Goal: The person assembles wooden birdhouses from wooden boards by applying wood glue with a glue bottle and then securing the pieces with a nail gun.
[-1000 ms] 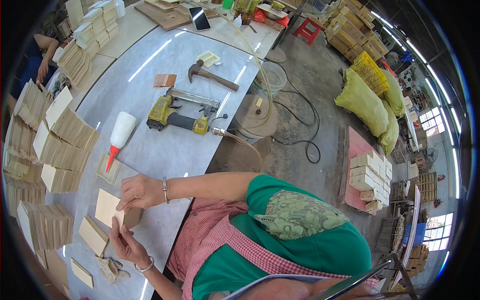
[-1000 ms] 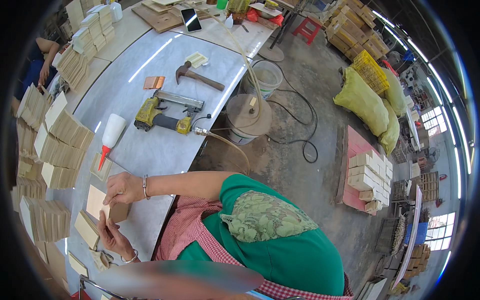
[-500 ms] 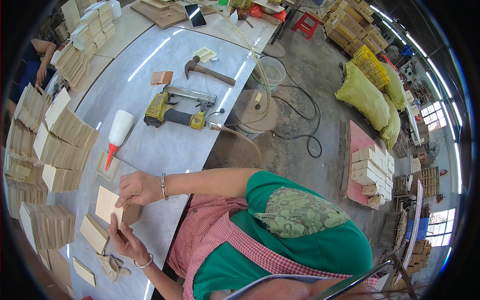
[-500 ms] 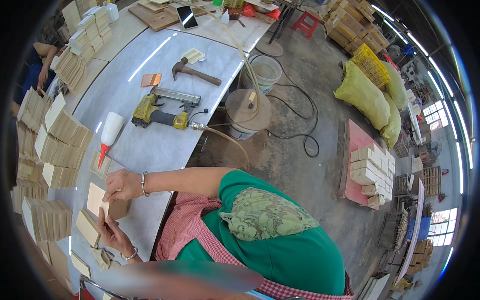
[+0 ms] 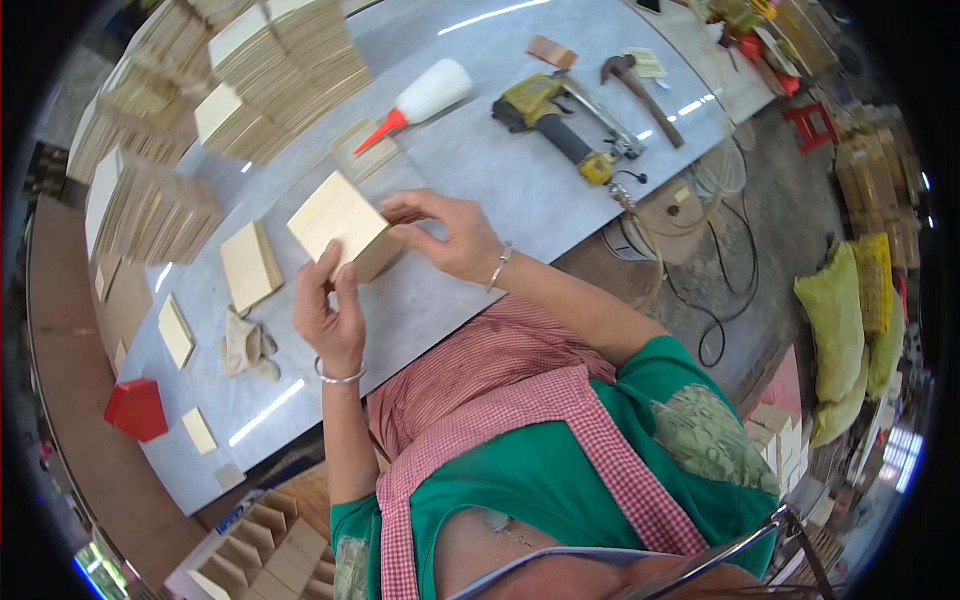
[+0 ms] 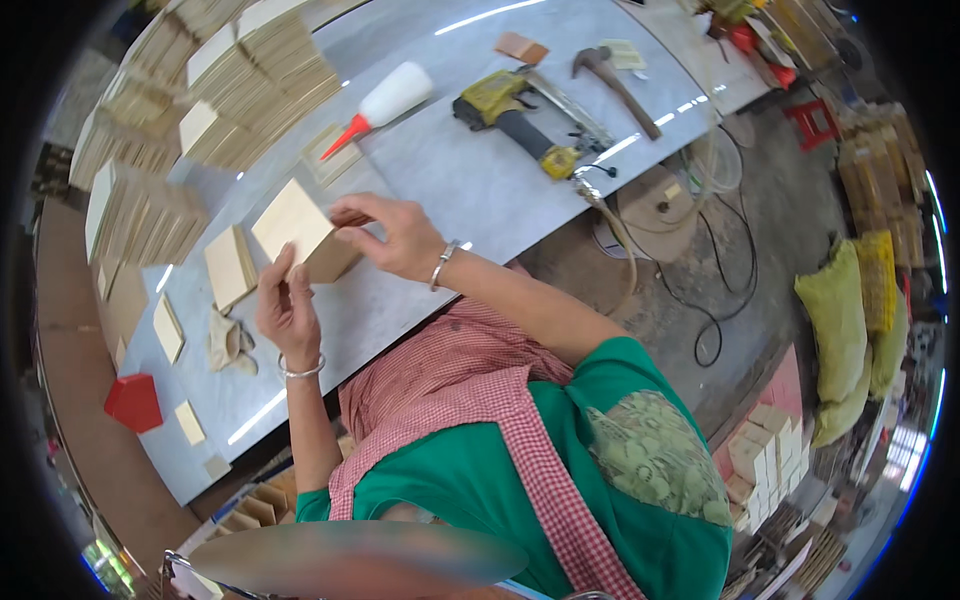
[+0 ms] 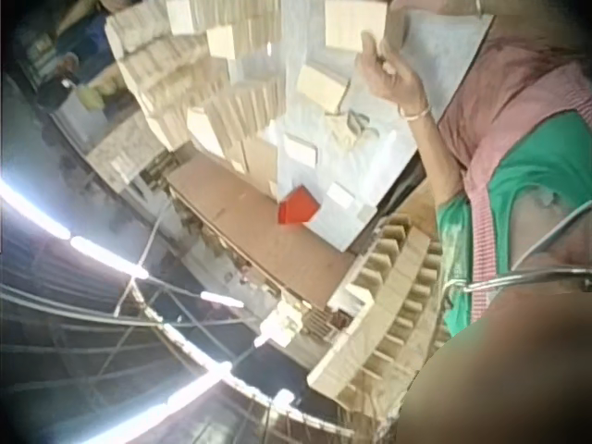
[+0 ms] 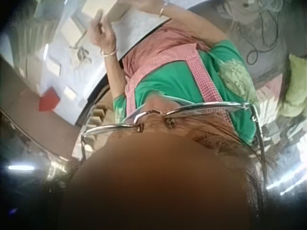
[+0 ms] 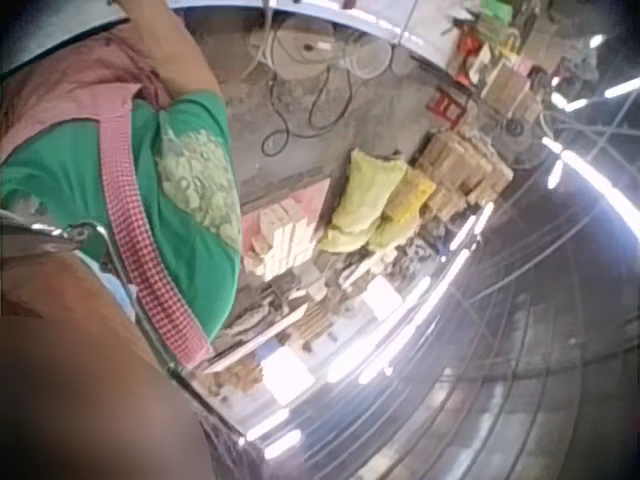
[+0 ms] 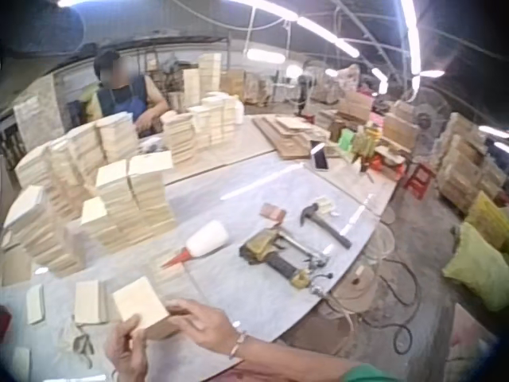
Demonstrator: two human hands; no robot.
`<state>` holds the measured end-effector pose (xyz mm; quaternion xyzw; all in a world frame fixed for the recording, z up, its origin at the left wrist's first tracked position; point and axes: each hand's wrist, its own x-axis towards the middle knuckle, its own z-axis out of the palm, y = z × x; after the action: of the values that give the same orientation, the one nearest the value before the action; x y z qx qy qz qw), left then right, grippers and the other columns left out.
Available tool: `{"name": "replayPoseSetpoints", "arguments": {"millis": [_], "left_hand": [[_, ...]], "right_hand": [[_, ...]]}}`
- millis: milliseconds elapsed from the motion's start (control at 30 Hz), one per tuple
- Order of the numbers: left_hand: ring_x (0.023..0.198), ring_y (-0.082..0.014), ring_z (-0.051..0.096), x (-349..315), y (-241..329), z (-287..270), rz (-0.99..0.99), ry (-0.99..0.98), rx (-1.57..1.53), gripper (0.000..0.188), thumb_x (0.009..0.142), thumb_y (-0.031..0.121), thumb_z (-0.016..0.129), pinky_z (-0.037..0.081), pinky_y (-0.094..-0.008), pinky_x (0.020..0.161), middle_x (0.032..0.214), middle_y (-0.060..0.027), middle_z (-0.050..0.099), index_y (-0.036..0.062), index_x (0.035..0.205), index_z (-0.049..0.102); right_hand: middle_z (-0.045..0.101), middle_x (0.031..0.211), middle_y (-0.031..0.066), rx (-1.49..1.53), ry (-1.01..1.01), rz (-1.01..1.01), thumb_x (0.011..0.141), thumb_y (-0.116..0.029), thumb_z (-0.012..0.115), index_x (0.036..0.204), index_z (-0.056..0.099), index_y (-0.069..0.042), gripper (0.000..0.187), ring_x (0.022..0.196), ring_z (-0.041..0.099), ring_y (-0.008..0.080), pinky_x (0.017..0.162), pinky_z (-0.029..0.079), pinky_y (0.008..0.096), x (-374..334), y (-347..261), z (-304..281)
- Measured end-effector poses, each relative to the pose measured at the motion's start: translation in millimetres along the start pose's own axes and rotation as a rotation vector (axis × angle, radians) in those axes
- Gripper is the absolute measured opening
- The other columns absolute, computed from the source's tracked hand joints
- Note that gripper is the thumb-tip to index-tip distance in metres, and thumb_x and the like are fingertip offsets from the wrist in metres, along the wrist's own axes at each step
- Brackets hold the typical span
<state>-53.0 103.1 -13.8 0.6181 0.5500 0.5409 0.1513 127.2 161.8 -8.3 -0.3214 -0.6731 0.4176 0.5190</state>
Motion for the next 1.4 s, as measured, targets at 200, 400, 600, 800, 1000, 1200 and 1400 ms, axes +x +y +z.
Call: {"name": "replayPoseSetpoints", "arguments": {"millis": [200,400,600,800,1000,1200,1400], "left_hand": [[0.065,-0.0113,0.052,1.3,5.4,5.9,0.019,0.032,-0.068,0.023,0.082,0.007,0.066,0.043,-0.0218,0.055,0.079,-0.0062,0.059,0.0019,0.105,0.064],[0.082,-0.0096,0.054,0.9,7.8,2.3,0.047,-0.034,-0.007,0.023,0.089,0.006,0.059,0.046,-0.0212,0.073,0.092,-0.0058,0.059,-0.0023,0.11,0.059],[0.08,-0.0086,0.053,1.2,6.7,3.3,0.061,-0.022,-0.014,0.023,0.089,0.005,0.058,0.045,-0.0201,0.071,0.091,-0.005,0.058,-0.0027,0.111,0.059],[0.065,-0.0053,0.046,0.2,1.4,3.3,0.068,-0.022,0.015,0.024,0.089,0.004,0.058,0.039,-0.0182,0.057,0.085,-0.0029,0.056,-0.0024,0.112,0.058],[0.059,-0.0057,0.041,2.1,3.6,7.6,0.065,0.023,0.011,0.024,0.085,0.004,0.063,0.034,-0.0191,0.049,0.078,-0.0026,0.053,0.0009,0.109,0.061],[0.064,-0.0066,0.046,0.9,4.5,7.6,0.059,0.015,-0.009,0.024,0.087,0.004,0.061,0.039,-0.0187,0.053,0.081,-0.004,0.053,-0.0008,0.11,0.06],[0.071,-0.0091,0.052,0.0,5.4,6.2,0.031,-0.003,0.026,0.024,0.088,0.004,0.06,0.045,-0.0198,0.06,0.087,-0.0071,0.055,-0.0021,0.11,0.059]], "right_hand": [[0.066,0.088,0.0094,-0.101,0.075,-0.089,0.083,-0.006,0.064,0.096,0.06,0.001,0.015,0.079,0.067,0.0179,0.069,0.054,0.0264,-3.0,3.3,1.0],[0.067,0.087,0.0104,-0.183,0.081,-0.167,0.082,-0.003,0.065,0.094,0.062,0.002,0.014,0.075,0.067,0.017,0.065,0.055,0.0257,-1.5,2.4,2.1],[0.065,0.081,0.008,-0.19,0.121,-0.23,0.08,-0.004,0.065,0.091,0.06,-0.002,0.012,0.066,0.065,0.0176,0.057,0.053,0.0255,0.0,7.0,5.3],[0.064,0.079,0.0074,-0.19,0.134,-0.221,0.08,-0.005,0.065,0.091,0.06,-0.004,0.013,0.063,0.065,0.017,0.055,0.052,0.0251,-0.5,10.0,5.3],[0.064,0.079,0.0068,-0.187,0.137,-0.213,0.079,-0.005,0.064,0.092,0.061,-0.005,0.014,0.062,0.064,0.017,0.054,0.051,0.0255,-1.0,12.5,4.9],[0.064,0.079,0.0067,-0.192,0.148,-0.2,0.079,-0.004,0.062,0.093,0.061,-0.006,0.014,0.065,0.064,0.0178,0.056,0.052,0.0259,-2.3,10.1,5.7],[0.063,0.08,0.0067,-0.178,0.162,-0.205,0.078,-0.005,0.063,0.092,0.06,-0.006,0.015,0.066,0.065,0.0177,0.057,0.052,0.026,-5.3,11.6,7.7]]}}
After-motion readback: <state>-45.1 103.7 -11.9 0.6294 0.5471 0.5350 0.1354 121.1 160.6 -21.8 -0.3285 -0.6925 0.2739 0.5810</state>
